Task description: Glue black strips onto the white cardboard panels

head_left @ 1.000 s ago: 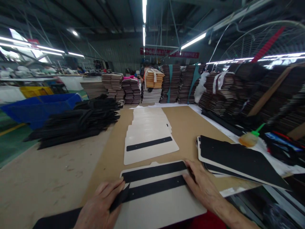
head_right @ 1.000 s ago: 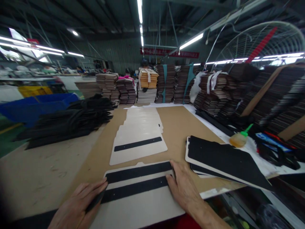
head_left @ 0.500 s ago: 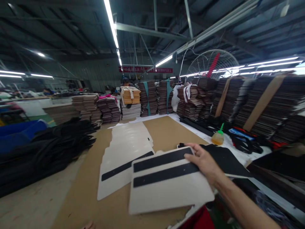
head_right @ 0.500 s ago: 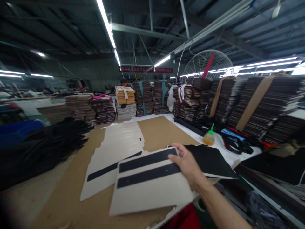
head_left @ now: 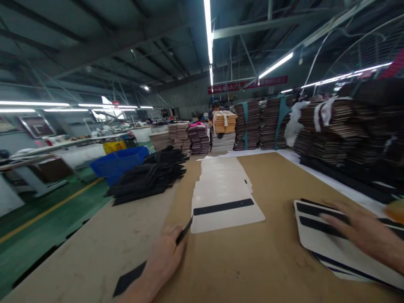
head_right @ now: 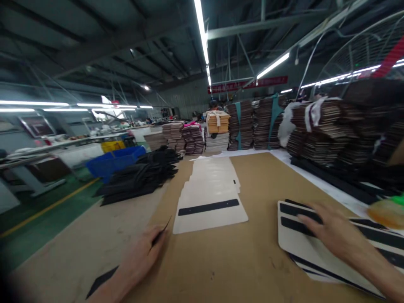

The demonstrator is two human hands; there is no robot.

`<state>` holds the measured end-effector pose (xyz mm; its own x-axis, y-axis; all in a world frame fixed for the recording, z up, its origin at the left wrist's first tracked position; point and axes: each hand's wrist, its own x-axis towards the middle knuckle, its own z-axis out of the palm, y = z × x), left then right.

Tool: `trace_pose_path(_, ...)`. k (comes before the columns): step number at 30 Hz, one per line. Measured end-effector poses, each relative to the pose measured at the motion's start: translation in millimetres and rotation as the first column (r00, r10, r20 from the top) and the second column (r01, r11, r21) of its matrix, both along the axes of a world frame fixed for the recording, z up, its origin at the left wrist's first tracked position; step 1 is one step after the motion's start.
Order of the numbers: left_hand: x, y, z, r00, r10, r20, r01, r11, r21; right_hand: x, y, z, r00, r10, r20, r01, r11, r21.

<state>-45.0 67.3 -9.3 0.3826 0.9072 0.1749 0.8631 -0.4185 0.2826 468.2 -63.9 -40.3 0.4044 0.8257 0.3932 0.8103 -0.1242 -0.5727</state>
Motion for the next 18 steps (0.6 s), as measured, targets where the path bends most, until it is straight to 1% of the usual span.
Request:
trace_pose_path(1,10,7,4.6,0.999,0.014,-0.050,-0.013,1.000,0.004,-32,18,0.4,0.997,0.081,0.002,-0.080,0.996,-0.043)
trace_pose_path(3,29,19,6.9,0.991,0.016,-0.130,-0.017,1.000,-0.007,-92,52,2.6,0.975,0.224,0.003,-0.218,0.952,-0.215)
trace_pose_path(5,43,27,4.1,0.986,0.009,-0.167,-0.011,1.000,-0.014,-135,79,3.1,0.944,0.327,0.042,-0.299,0.903,-0.309)
trace_pose_path(7,50,29,1.5,0.983,0.007,-0.183,-0.009,1.000,-0.013,-157,94,1.2,0.935,0.339,0.100,-0.282,0.886,-0.367)
trace_pose_path(9,49,24,1.8,0.982,0.007,-0.191,-0.009,1.000,-0.013,-164,94,-1.4,0.935,0.326,0.140,-0.253,0.889,-0.381)
trace_pose_path(11,41,11,4.0,0.982,-0.002,-0.189,-0.002,1.000,-0.020,-166,80,-3.4,0.936,0.330,0.123,-0.271,0.898,-0.346)
trace_pose_path(14,19,-21,3.6,0.987,-0.047,-0.155,0.043,0.999,-0.029,-168,37,-10.5,0.927,0.366,0.080,-0.331,0.900,-0.283)
trace_pose_path(16,0,-48,-1.1,0.990,-0.090,-0.110,0.086,0.996,-0.033,-168,2,-24.2,0.923,0.369,0.110,-0.330,0.905,-0.270)
trace_pose_path(18,-20,-76,-5.0,0.988,-0.135,-0.072,0.132,0.990,-0.041,-163,-31,-46.0,0.917,0.369,0.155,-0.325,0.912,-0.248)
